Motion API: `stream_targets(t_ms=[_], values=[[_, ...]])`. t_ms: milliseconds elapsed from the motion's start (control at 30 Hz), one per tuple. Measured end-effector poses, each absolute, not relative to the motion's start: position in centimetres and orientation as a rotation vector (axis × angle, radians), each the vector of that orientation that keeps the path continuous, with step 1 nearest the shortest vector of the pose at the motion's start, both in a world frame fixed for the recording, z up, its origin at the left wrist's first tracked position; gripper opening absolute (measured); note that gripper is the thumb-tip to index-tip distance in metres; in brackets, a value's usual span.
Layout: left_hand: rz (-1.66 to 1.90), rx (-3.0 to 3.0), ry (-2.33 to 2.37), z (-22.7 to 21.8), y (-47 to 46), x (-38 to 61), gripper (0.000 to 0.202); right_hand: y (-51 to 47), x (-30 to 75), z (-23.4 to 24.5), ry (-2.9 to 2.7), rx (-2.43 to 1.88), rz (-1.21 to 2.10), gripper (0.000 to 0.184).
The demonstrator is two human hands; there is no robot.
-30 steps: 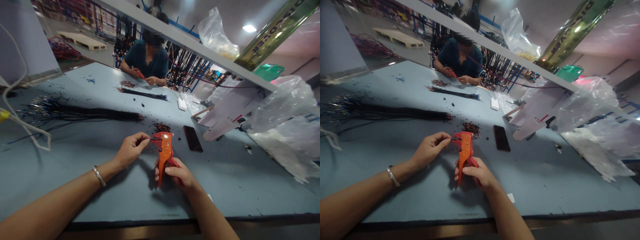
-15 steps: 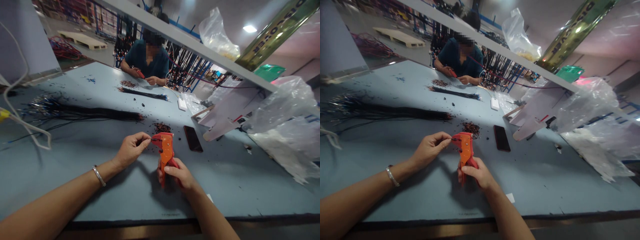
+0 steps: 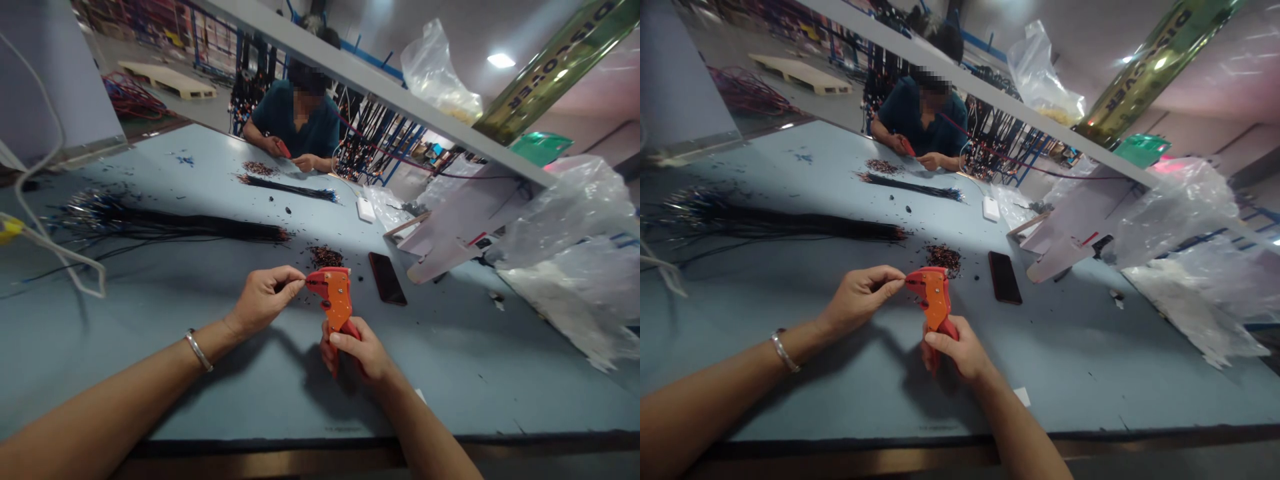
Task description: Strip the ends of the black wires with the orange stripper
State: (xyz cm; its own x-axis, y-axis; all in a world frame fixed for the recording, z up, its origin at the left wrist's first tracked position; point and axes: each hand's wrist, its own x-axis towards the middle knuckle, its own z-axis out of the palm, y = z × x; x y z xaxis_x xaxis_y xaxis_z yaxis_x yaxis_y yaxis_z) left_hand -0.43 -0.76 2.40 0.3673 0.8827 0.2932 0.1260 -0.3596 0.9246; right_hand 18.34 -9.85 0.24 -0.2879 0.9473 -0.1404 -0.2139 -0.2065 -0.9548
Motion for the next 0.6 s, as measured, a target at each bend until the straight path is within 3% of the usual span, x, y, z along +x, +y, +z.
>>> stream_targets(t_ms=[600], values=[[1.088,1.736,0.917,1.63,-0.63,-0.31,0.021,-9.87,17.77,-0.36,-1.065,-1.110,1.542,0.039]])
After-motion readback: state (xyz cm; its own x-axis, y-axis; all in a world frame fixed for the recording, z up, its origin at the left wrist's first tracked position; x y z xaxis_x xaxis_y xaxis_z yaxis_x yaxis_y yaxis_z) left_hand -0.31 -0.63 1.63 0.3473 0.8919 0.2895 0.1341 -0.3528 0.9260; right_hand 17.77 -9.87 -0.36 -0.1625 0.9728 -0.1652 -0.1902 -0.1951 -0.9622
